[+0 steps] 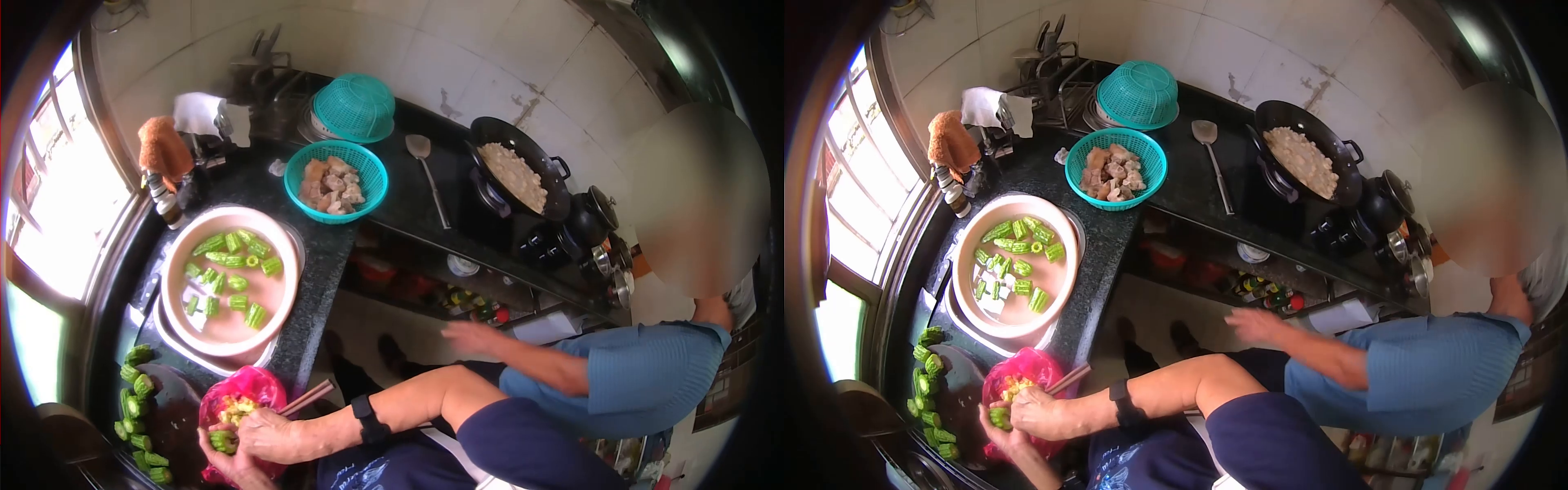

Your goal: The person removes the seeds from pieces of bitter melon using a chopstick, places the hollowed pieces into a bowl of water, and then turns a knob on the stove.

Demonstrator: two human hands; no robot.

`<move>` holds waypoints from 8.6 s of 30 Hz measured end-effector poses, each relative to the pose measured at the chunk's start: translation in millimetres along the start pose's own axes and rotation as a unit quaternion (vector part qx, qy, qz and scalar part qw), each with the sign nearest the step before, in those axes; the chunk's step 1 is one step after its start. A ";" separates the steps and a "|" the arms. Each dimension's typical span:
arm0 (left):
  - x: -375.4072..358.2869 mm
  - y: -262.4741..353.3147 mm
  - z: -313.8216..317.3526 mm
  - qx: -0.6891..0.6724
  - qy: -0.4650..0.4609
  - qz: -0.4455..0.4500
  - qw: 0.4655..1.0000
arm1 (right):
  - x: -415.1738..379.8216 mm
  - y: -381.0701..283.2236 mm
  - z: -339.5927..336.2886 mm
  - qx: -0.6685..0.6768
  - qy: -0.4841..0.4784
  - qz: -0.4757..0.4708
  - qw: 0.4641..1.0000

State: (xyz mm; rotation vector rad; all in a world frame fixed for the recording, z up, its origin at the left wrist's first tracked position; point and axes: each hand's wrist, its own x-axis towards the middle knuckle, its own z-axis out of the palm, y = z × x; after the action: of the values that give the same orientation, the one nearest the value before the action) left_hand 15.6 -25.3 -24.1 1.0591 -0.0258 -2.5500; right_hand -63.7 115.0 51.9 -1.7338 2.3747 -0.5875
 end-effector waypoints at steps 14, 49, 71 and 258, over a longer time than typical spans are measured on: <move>-3.3 -18.6 6.3 0.090 -0.028 0.017 0.995 | 6.1 -7.4 27.6 0.023 0.033 0.034 0.999; -15.4 -26.2 25.7 -0.212 0.039 0.040 0.976 | 4.0 8.4 -30.2 0.022 -0.088 0.000 0.996; -12.5 -36.4 23.4 -0.007 0.031 0.029 0.999 | 6.5 14.0 -11.2 -0.124 -0.064 -0.072 0.988; -17.6 149.7 -26.4 0.656 0.301 0.601 0.343 | -19.4 167.8 -2.6 0.360 0.092 0.170 0.913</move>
State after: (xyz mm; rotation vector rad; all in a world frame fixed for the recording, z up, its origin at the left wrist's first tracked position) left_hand 95.4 -154.8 -7.3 1.3400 -1.9739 -0.2000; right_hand -206.5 177.1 -13.5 -0.9573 2.0748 -1.3827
